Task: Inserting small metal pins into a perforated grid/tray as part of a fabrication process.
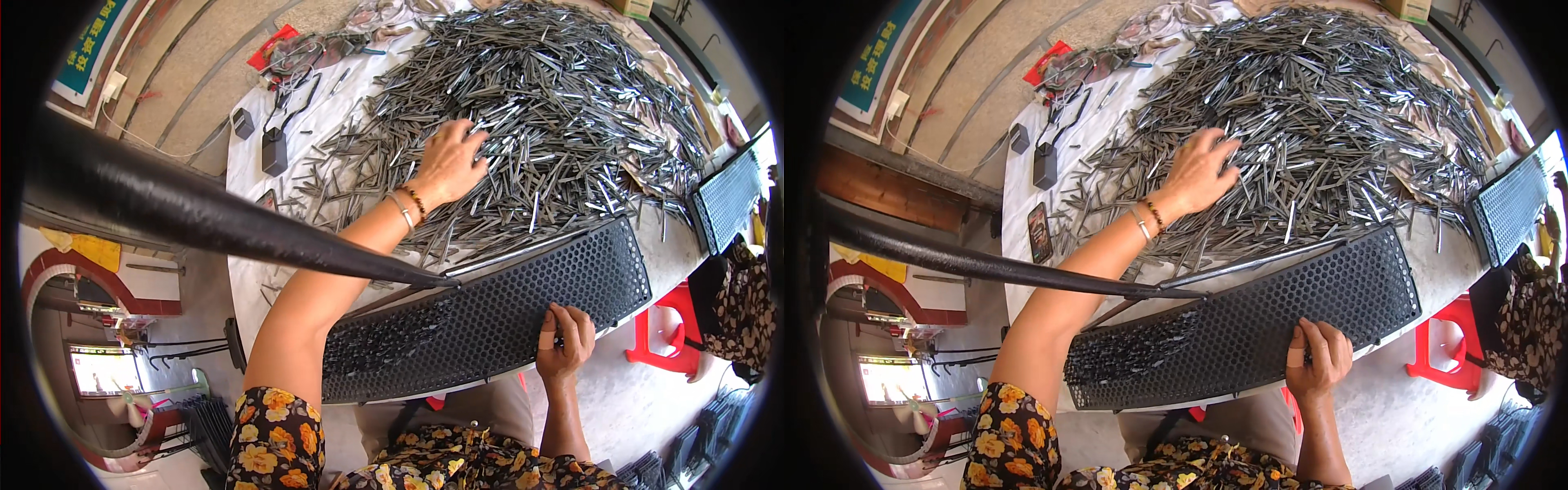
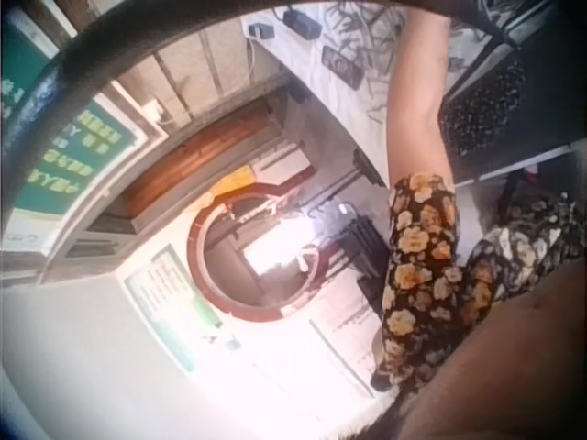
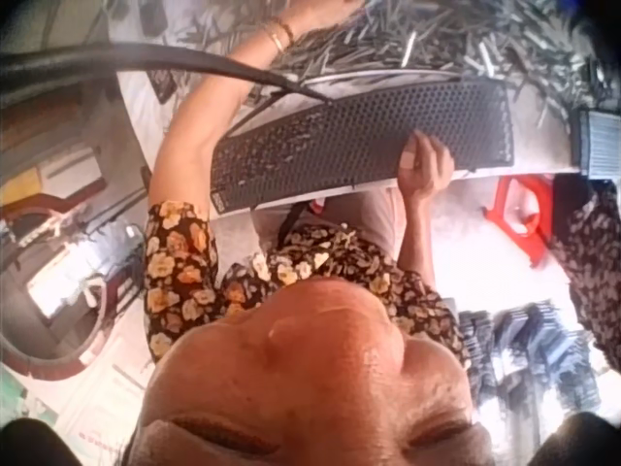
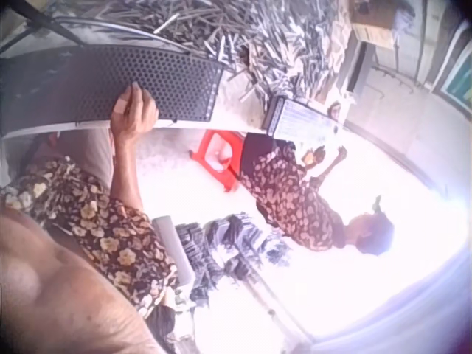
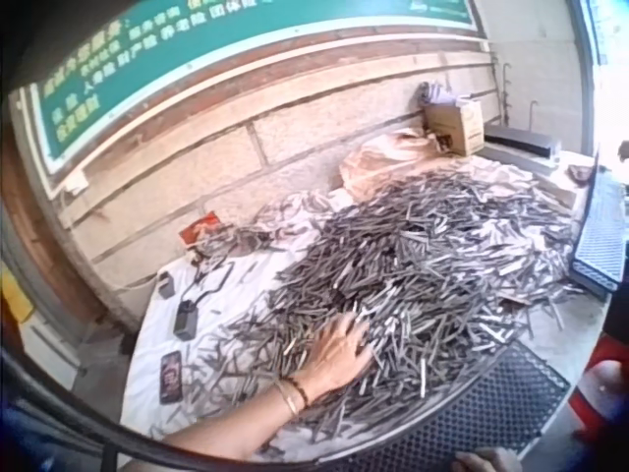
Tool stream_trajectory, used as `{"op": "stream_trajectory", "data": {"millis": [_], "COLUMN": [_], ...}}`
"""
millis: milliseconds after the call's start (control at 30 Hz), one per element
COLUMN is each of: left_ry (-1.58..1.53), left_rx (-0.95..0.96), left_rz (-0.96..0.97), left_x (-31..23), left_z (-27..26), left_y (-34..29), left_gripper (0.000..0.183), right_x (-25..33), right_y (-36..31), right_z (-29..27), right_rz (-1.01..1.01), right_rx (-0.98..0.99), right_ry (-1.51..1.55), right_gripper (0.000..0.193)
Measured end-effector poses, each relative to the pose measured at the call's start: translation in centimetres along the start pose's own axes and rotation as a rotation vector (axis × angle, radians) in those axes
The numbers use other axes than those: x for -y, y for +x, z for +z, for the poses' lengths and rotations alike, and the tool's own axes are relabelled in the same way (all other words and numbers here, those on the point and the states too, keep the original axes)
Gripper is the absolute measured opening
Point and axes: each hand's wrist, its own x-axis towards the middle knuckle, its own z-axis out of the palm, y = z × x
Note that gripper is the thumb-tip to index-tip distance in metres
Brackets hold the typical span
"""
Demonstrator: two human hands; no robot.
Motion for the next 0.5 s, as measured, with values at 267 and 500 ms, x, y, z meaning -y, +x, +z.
{"op": "stream_trajectory", "data": {"millis": [267,500], "left_ry": [0.041,-0.008], "left_rx": [0.176,0.103], "left_rz": [0.15,0.205], "left_x": [-0.7,1.4], "left_z": [2.7,3.6], "left_y": [1.1,-0.9], "left_gripper": [0.063,0.053], "right_x": [0.1,-0.2], "right_y": [0.2,0.3], "right_z": [0.0,-0.1], "right_rz": [0.014,-0.008], "right_rx": [0.026,0.031], "right_ry": [-0.011,-0.027], "right_gripper": [0.014,0.017]}}
